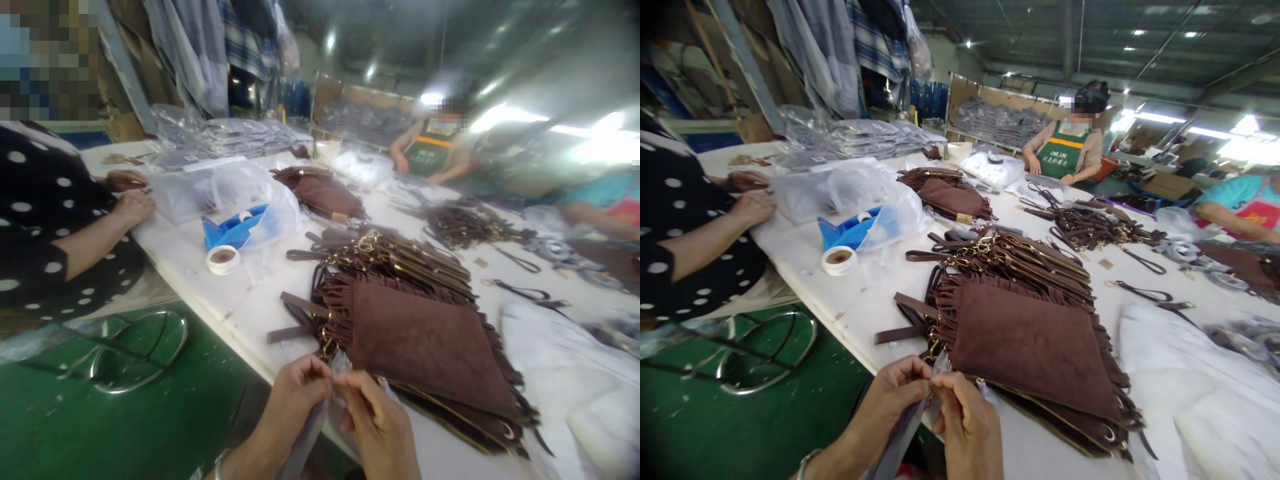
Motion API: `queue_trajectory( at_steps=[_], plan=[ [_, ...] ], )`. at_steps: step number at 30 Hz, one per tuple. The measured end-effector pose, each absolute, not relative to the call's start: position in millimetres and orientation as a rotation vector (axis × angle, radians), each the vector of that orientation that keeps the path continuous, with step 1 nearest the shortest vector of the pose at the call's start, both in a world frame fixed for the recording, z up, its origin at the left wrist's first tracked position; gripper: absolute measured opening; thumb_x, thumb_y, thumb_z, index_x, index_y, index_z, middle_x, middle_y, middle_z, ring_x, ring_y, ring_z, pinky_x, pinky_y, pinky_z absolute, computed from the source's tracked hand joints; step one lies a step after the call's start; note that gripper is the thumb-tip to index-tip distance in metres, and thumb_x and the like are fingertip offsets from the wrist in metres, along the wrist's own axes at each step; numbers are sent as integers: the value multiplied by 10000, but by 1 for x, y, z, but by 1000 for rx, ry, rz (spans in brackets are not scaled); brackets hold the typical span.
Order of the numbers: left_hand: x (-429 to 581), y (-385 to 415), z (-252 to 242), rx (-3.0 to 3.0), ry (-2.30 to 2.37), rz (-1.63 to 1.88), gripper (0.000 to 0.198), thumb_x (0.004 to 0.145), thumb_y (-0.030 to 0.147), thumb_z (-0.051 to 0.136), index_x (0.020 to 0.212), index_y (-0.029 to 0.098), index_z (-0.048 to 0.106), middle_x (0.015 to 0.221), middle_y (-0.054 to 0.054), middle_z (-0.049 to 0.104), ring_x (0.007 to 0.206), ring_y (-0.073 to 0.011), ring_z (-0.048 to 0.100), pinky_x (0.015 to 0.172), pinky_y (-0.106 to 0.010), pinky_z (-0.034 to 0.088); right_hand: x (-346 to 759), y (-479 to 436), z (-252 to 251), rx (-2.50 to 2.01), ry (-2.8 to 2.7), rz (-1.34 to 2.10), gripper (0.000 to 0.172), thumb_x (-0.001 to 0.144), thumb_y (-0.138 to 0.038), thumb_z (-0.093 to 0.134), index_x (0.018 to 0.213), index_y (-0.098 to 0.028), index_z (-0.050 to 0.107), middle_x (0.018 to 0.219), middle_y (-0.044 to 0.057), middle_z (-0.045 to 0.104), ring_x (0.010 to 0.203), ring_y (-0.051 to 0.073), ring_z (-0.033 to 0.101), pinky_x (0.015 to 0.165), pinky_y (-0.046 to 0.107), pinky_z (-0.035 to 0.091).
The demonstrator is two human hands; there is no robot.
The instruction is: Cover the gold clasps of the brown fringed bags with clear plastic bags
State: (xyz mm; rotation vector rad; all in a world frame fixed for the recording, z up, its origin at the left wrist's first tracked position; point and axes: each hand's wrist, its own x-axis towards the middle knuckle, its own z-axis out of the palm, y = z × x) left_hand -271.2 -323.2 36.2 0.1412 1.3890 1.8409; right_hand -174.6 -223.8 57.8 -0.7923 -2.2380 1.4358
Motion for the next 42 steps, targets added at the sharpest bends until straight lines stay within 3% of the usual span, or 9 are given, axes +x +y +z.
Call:
queue_trajectory(
  at_steps=[12,18,20,25,32,39,42],
  plan=[
    [-271,-323,23,226,1384,1825,152,719,271,680,785,146,626,666,-40,659,568,-163,586,543,-242,408,-171,-219,39,-651,-2407,1165,327,986,-401,419,905,-264,705,704,-5,673,474,114,527,478,186,413],
    [-270,-324,30,227,1319,1820,133,694,205,676,798,145,618,692,-37,672,593,-162,608,564,-237,437,-174,-222,37,-696,-2344,1099,297,970,-403,421,985,-284,693,824,10,730,660,158,672,582,211,494],
    [-271,-324,32,224,1291,1833,130,677,182,672,782,150,605,674,-24,668,580,-156,609,555,-226,431,-177,-222,40,-782,-2327,1099,273,951,-420,448,1074,-300,660,759,-8,721,604,169,667,561,233,489],
    [-272,-323,29,230,1333,1805,170,702,239,717,787,152,598,655,-7,634,571,-142,567,551,-224,409,-180,-220,45,-888,-2298,1235,274,909,-458,507,1114,-301,599,657,-43,679,487,171,615,510,254,448],
    [-267,-319,19,166,1526,1844,270,806,368,687,707,132,598,595,21,516,562,-99,426,543,-206,329,-179,-222,41,-973,-2234,1312,290,879,-499,562,1099,-313,593,829,-22,743,705,204,713,594,252,495],
    [-257,-315,19,72,1444,1904,259,827,401,676,779,159,597,636,-9,594,566,-135,524,554,-228,388,-184,-230,32,-973,-1850,1620,361,844,-481,638,1097,-226,610,1068,62,722,906,205,694,652,229,538],
    [-257,-315,22,76,1519,1926,247,821,391,682,773,161,604,655,-8,599,594,-139,531,582,-231,413,-186,-232,21,-981,-1742,1667,395,831,-476,662,1115,-208,598,1057,74,702,842,200,678,619,242,542]
  ],
)
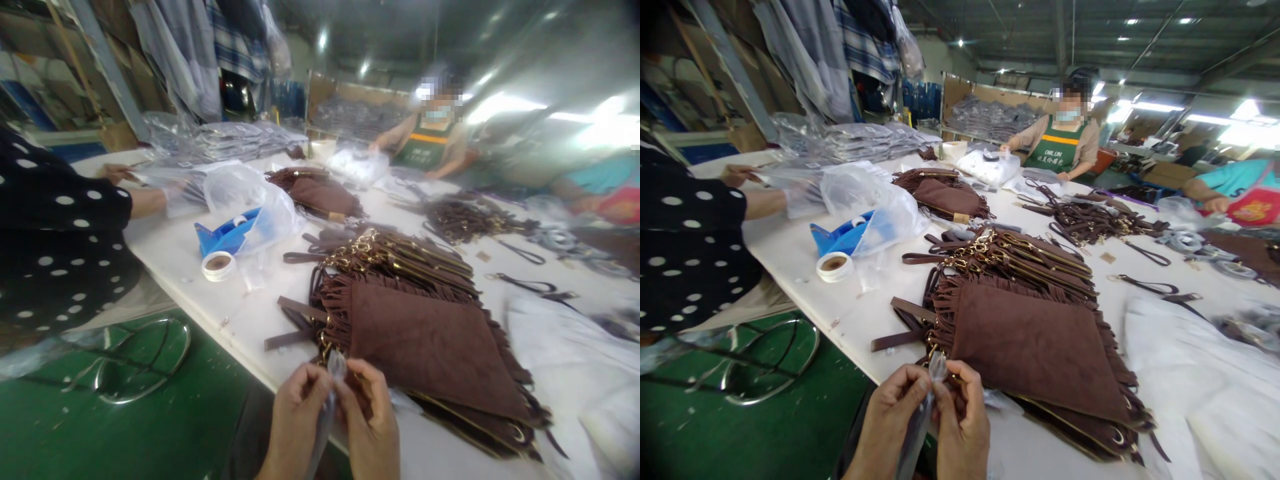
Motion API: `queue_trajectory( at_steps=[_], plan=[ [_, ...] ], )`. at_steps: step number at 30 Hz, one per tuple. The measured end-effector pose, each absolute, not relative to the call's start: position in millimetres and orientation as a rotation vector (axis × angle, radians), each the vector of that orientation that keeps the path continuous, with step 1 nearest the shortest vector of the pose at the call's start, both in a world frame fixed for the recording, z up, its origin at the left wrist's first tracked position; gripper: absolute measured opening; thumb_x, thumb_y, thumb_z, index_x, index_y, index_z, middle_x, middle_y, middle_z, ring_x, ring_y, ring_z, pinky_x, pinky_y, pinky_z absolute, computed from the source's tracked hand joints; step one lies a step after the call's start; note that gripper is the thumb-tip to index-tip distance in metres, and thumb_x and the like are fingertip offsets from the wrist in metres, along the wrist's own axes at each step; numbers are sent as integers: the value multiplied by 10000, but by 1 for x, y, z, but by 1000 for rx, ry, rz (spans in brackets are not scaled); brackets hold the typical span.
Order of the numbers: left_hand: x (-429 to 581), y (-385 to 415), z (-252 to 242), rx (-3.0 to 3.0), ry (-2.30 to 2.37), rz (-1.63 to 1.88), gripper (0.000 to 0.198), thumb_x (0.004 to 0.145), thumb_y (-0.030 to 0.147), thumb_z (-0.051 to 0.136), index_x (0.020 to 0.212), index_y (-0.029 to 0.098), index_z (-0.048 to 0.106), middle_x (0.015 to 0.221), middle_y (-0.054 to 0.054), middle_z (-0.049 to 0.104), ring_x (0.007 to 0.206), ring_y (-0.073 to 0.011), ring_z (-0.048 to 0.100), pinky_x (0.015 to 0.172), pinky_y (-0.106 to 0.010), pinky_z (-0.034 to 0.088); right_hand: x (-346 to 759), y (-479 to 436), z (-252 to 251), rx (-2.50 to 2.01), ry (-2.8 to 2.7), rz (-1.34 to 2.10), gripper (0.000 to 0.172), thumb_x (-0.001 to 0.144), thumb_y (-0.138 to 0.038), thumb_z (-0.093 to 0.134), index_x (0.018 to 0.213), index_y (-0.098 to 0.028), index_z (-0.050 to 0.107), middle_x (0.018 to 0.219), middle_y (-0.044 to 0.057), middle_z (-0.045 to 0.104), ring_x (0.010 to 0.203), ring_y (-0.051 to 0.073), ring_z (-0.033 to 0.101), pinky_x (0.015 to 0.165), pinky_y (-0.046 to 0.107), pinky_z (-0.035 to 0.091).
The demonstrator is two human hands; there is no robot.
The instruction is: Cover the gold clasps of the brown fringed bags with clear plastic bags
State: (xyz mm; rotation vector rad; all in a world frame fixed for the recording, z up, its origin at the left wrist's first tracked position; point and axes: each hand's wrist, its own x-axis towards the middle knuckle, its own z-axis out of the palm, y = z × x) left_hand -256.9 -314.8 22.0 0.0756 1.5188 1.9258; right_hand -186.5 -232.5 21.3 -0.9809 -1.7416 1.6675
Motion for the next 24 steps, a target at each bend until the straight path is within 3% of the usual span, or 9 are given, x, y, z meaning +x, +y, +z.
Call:
queue_trajectory(
  at_steps=[3,7,11,19,24],
  plan=[
    [-255,-315,21,21,1565,1943,283,786,422,717,750,163,609,658,-3,597,604,-138,521,585,-226,420,-186,-231,9,-940,-1754,1672,401,829,-450,675,1133,-202,587,1042,75,683,844,205,663,655,272,554],
    [-251,-313,12,-115,1469,1996,365,717,498,767,731,168,614,636,10,588,586,-133,515,563,-220,411,-184,-227,2,-862,-1826,1555,324,857,-409,648,1109,-211,604,1091,65,654,985,222,623,860,340,506],
    [-251,-311,3,-191,1432,2000,378,701,505,783,755,167,623,640,6,606,559,-118,502,549,-214,394,-184,-227,4,-826,-1826,1576,302,881,-410,617,1113,-219,594,1097,59,631,1011,227,596,916,383,463],
    [-242,-317,22,25,1862,1911,251,821,415,677,771,172,640,709,-2,626,696,-162,546,633,-220,429,-184,-234,3,-870,-1741,1665,331,871,-426,617,1130,-226,563,1094,55,619,999,227,595,908,390,461],
    [-234,-318,22,10,1903,1916,320,805,492,670,758,178,628,669,-1,597,662,-176,545,601,-224,431,-186,-236,5,-854,-1624,1723,330,849,-433,641,1090,-217,577,1038,50,652,948,217,628,840,337,499]
  ],
)
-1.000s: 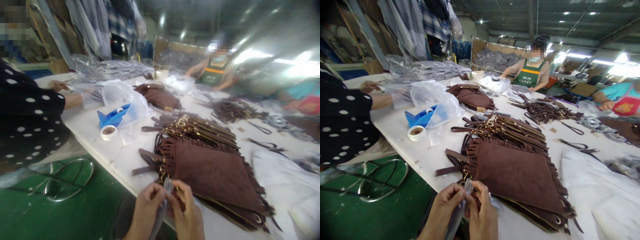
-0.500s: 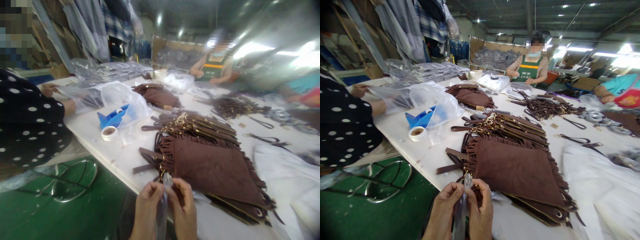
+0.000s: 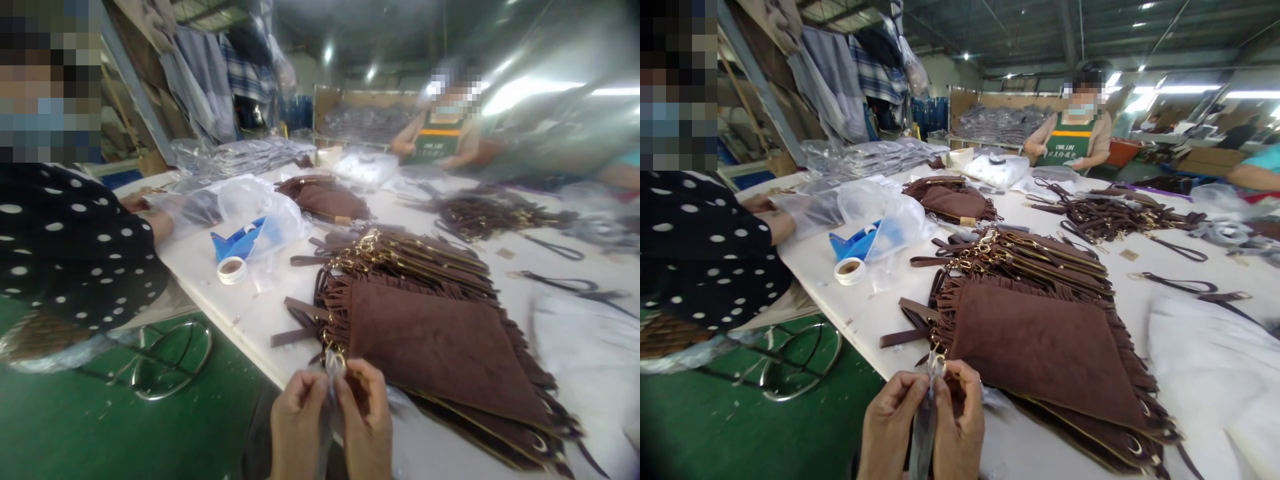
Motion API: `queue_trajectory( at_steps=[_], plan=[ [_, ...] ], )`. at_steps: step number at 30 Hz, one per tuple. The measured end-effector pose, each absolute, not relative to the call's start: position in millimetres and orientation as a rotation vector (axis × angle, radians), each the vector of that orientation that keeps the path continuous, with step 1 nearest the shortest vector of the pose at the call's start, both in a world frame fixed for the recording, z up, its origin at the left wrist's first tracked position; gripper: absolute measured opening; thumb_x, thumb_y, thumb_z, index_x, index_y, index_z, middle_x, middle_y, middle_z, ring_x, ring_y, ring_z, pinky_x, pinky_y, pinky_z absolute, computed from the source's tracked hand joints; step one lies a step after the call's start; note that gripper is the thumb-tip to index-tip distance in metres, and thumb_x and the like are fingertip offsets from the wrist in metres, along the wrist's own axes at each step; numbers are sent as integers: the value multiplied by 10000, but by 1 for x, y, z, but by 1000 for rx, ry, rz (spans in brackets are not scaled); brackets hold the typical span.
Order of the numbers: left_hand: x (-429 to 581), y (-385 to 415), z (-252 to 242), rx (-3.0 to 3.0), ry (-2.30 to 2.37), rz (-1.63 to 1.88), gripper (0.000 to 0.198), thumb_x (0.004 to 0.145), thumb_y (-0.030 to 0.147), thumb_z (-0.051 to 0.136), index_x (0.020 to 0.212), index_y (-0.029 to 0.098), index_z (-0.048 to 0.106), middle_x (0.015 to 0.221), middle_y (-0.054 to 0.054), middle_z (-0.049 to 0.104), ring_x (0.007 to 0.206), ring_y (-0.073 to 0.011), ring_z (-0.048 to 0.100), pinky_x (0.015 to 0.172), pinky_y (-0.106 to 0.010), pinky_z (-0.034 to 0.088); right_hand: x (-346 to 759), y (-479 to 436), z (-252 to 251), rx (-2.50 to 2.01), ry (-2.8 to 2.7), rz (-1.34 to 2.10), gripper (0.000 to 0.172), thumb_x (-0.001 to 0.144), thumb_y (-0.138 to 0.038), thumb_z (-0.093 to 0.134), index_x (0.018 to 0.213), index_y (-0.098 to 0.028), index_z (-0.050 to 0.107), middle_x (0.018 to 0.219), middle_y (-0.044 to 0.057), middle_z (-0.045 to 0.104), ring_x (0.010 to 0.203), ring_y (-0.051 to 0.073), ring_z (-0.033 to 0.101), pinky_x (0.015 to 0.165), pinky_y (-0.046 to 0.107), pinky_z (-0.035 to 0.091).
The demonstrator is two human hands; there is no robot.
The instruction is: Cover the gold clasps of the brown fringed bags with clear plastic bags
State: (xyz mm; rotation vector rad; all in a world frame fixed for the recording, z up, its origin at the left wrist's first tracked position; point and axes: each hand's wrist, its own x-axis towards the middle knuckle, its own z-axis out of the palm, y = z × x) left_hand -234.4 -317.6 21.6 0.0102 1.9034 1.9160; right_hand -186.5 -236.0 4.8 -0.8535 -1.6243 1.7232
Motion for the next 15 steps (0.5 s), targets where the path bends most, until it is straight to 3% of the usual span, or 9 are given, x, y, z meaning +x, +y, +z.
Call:
queue_trajectory(
  at_steps=[10,15],
  plan=[
    [-224,-318,27,130,2258,1838,333,851,499,599,729,191,627,647,-15,613,607,-168,520,562,-222,395,-181,-233,0,-843,-1613,1777,373,822,-450,674,1103,-219,591,1023,37,664,920,207,633,816,309,506],
    [-229,-318,37,-89,1918,1902,312,771,442,691,662,172,578,597,9,557,572,-143,492,555,-222,397,-178,-229,0,-803,-1654,1787,346,822,-439,675,1072,-212,599,1018,40,662,917,208,631,827,313,504]
  ],
)
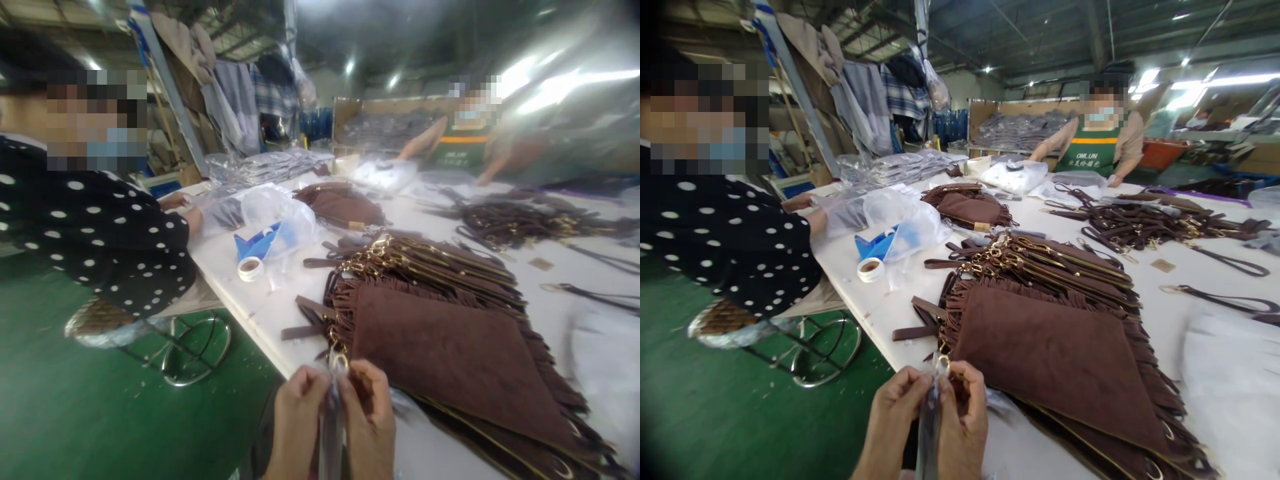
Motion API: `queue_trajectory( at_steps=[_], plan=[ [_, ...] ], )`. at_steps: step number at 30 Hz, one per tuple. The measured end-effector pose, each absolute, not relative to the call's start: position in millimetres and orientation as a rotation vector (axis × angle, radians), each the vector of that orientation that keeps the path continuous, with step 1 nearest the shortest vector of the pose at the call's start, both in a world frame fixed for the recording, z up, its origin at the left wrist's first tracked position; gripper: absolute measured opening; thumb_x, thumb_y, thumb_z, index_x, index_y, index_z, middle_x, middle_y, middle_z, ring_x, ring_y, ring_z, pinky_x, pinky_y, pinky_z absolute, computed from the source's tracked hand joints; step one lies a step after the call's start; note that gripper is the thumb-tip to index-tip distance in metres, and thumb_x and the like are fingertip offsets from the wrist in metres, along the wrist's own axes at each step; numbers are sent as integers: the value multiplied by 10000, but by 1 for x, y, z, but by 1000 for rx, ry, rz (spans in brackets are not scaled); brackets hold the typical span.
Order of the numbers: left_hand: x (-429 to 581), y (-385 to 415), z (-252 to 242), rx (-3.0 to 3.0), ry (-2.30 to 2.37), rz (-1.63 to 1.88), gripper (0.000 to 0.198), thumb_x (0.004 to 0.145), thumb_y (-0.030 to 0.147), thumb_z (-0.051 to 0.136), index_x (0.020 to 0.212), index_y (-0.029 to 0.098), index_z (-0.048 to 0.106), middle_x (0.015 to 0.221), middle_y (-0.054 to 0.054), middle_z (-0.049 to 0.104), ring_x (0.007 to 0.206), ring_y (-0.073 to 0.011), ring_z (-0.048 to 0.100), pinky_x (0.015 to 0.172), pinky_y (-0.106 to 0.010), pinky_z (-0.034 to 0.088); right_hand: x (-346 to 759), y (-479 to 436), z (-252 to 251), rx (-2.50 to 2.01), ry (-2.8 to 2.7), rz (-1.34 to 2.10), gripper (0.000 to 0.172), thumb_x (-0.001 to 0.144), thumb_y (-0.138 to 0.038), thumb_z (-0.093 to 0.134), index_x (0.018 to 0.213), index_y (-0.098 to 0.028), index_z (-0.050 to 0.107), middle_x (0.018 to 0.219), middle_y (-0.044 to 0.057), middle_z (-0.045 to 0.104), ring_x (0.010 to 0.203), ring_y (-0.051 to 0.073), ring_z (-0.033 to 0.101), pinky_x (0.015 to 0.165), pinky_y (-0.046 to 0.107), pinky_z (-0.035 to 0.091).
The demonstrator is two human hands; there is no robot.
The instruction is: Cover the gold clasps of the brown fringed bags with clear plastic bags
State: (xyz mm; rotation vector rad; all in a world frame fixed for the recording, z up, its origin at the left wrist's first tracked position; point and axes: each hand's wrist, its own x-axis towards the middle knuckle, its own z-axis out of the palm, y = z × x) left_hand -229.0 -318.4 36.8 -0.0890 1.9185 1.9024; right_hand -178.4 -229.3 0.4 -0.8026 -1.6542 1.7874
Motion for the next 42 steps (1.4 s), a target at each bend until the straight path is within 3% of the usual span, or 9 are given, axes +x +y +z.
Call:
queue_trajectory(
  at_steps=[5,13,23,27,31,37,42],
  plan=[
    [-240,-320,48,-373,1318,1832,134,696,245,685,741,140,615,647,-26,631,605,-169,594,619,-269,477,-174,-229,6,-809,-1652,1875,336,833,-449,666,1060,-213,593,988,38,672,888,199,632,776,284,515],
    [-244,-313,50,-491,1041,1640,100,752,148,552,722,101,635,634,-70,662,538,-150,576,594,-251,475,-168,-222,12,-801,-1596,2012,327,818,-454,700,1032,-234,588,934,0,666,860,164,611,753,237,496],
    [-240,-313,58,-467,863,1734,159,816,195,551,828,84,664,635,-65,663,530,-153,592,545,-238,452,-170,-223,16,-874,-1522,2043,359,767,-439,756,1033,-253,603,879,-25,661,774,139,614,666,203,498],
    [-240,-313,54,-431,874,1752,128,766,200,604,812,100,669,626,-50,646,549,-152,582,578,-240,464,-169,-221,14,-902,-1531,2051,402,750,-453,767,1049,-247,593,888,-11,675,758,150,630,640,213,508],
    [-239,-314,48,-374,1086,1818,109,709,217,678,753,124,639,609,-10,580,541,-134,539,553,-232,425,-168,-221,9,-922,-1509,2061,410,749,-440,774,1057,-242,589,903,0,682,809,167,636,695,235,519],
    [-242,-325,46,-83,1304,1830,365,726,457,759,781,113,650,685,-19,576,625,-131,531,643,-249,446,-172,-226,8,-856,-1544,2014,349,798,-444,726,1055,-243,602,972,12,679,888,174,629,775,254,511],
    [-249,-329,39,-114,1252,1795,310,702,379,806,738,133,620,618,-1,562,536,-104,501,549,-210,402,-174,-228,8,-865,-1657,1842,340,817,-460,696,1062,-244,605,998,12,667,935,182,617,822,274,492]
  ],
)
